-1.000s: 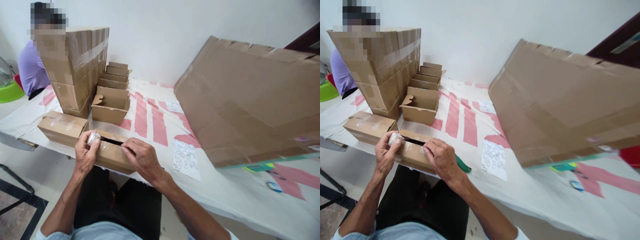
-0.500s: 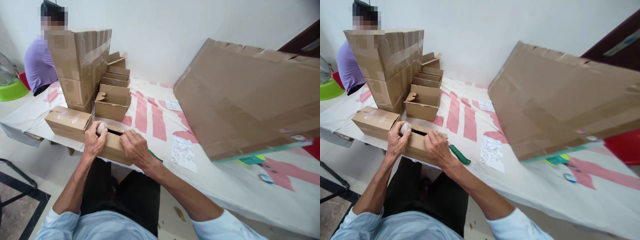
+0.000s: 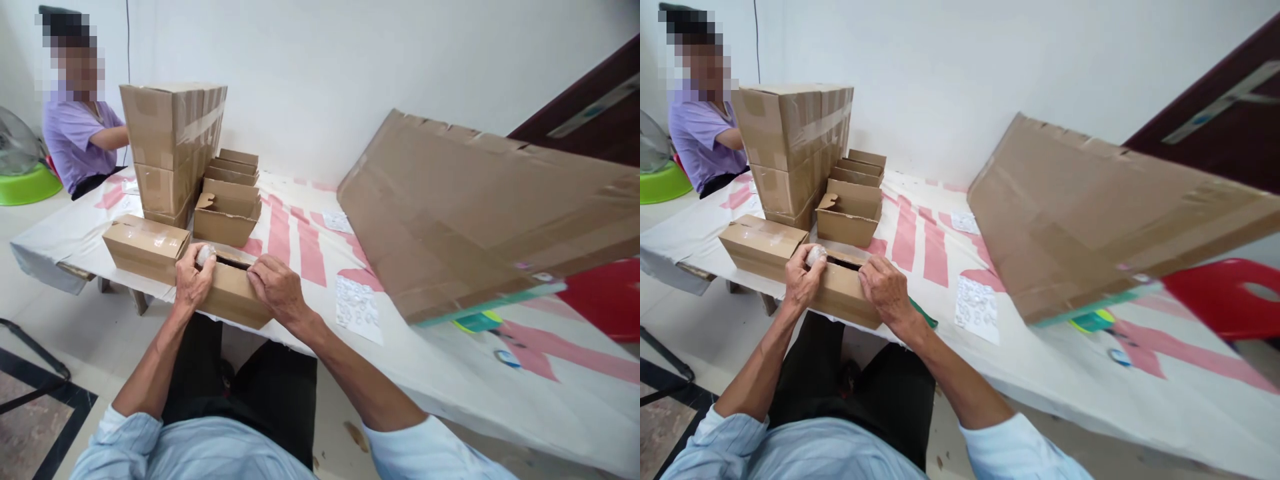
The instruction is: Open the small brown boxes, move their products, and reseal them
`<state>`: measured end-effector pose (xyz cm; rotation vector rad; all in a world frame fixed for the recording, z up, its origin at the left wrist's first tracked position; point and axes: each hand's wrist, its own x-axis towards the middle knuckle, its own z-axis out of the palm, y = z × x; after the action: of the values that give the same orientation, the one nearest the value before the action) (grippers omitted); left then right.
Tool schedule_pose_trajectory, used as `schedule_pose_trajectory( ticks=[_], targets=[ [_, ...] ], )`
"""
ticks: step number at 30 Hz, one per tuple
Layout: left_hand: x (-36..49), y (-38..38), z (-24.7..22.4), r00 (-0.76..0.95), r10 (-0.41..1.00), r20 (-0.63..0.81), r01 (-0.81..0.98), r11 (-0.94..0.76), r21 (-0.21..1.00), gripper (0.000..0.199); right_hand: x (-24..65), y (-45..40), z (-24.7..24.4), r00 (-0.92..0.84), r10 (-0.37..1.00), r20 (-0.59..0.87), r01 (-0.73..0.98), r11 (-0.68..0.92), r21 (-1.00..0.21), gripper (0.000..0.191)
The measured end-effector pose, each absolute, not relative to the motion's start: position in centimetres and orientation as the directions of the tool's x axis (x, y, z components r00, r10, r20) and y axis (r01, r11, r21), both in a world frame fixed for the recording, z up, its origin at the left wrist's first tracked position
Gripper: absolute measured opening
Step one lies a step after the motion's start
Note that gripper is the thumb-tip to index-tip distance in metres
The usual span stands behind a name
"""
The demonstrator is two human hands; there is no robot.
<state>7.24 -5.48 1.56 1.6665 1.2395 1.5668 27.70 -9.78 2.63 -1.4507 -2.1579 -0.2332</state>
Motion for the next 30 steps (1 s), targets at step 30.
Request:
schedule_pose_trajectory(
  ticks=[30],
  targets=[
    [8.8,-4.5,2.3,-0.198,0.887,0.416,0.351,-0.333,0.875,0.018,25.9,-9.3,0.3,-0.431,0.556,0.711,0.899,0.335,0.283,0.033]
  ],
)
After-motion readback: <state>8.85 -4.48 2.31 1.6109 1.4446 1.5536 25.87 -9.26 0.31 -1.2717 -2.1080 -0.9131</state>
